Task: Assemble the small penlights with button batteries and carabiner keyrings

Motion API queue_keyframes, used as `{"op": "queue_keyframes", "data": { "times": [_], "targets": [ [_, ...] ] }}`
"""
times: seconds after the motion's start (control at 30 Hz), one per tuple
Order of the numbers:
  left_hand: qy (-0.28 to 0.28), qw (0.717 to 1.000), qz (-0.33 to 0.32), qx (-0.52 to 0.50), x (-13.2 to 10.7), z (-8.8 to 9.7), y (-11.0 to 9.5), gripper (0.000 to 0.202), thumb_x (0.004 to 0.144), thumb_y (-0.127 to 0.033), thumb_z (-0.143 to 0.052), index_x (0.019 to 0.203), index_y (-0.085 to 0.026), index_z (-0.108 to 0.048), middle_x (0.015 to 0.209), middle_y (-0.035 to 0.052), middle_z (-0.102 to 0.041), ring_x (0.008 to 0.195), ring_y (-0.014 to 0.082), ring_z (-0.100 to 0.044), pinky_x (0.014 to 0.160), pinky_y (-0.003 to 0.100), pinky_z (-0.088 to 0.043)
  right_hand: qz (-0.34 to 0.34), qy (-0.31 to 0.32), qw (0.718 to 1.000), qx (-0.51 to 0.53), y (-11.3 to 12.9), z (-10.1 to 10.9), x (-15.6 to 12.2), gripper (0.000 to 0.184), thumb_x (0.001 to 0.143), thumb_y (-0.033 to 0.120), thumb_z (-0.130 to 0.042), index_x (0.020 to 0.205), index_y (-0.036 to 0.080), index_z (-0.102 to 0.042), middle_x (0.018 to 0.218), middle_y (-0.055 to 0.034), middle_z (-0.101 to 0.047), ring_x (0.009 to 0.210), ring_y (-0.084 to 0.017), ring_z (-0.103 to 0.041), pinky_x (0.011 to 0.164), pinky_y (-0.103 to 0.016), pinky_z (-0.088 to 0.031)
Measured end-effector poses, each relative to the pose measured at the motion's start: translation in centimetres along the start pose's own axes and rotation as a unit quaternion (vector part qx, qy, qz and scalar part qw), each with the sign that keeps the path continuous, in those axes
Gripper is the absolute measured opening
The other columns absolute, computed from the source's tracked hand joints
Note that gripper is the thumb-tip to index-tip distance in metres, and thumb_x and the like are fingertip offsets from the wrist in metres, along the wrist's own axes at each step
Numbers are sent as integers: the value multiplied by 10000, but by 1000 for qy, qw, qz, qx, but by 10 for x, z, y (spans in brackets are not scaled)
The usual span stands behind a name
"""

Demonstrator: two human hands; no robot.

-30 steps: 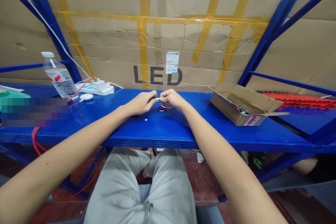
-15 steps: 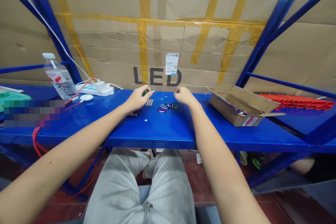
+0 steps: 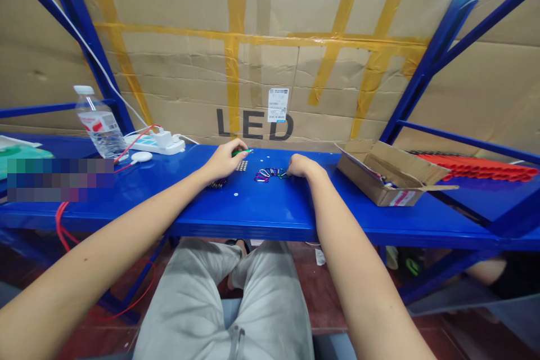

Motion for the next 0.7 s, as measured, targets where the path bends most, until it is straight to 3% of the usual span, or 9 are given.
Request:
{"op": "queue_keyframes", "data": {
  "times": [0.13, 0.27, 0.33, 0.47, 0.63, 0.7],
  "targets": [
    [0, 1000, -2, -4, 0, -1, 1, 94, 903, -269, -545, 930, -191, -592, 911, 46, -679, 872, 192, -604, 814, 329, -466, -3, 14, 1000, 21, -5, 3, -6, 141, 732, 127, -699, 611, 146, -630, 571, -43, -635, 498, -147, -546, 526, -288, -427],
    [-8, 999, 19, -29, 0, -3, 4, 85, 902, -250, -533, 930, -191, -588, 902, 42, -683, 872, 189, -620, 824, 327, -476, 34, 29, 983, 179, -4, 12, -18, 123, 745, 68, -653, 658, 140, -604, 544, -39, -639, 446, -123, -539, 487, -261, -440],
    [-29, 998, 31, -49, 1, -2, 5, 111, 902, -259, -533, 940, -182, -603, 936, 54, -692, 903, 195, -626, 847, 334, -479, 103, -16, 952, 287, 6, 23, -23, 94, 748, 76, -668, 717, 140, -606, 557, -30, -640, 466, -113, -557, 482, -238, -443],
    [-33, 996, 28, -74, 2, -3, -1, 195, 883, -342, -581, 929, -165, -650, 892, 50, -702, 862, 204, -633, 840, 348, -492, 217, -55, 855, 468, 34, 31, -31, 139, 746, 173, -740, 798, 141, -615, 632, -38, -664, 595, -149, -658, 538, -242, -516],
    [6, 993, -34, -114, -1, -6, -14, 218, 818, -264, -645, 1002, -153, -683, 976, 57, -731, 911, 202, -653, 870, 334, -494, 264, 63, 766, 582, 68, 9, -35, 333, 708, 270, -824, 886, 175, -560, 692, -10, -666, 623, -181, -699, 601, -316, -591],
    [29, 990, -58, -124, -3, -8, -18, 228, 820, -228, -633, 1027, -154, -693, 1009, 59, -741, 945, 201, -662, 891, 327, -490, 272, 101, 747, 598, 76, 2, -36, 370, 713, 267, -827, 905, 188, -521, 703, -1, -661, 649, -196, -712, 610, -331, -598]
  ]
}}
Point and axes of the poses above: each hand's wrist, its own x-axis towards the middle knuckle, its own z-axis out of the back of the hand, y = z × x, the point moved 6 cm from there along x, towards the middle knuckle
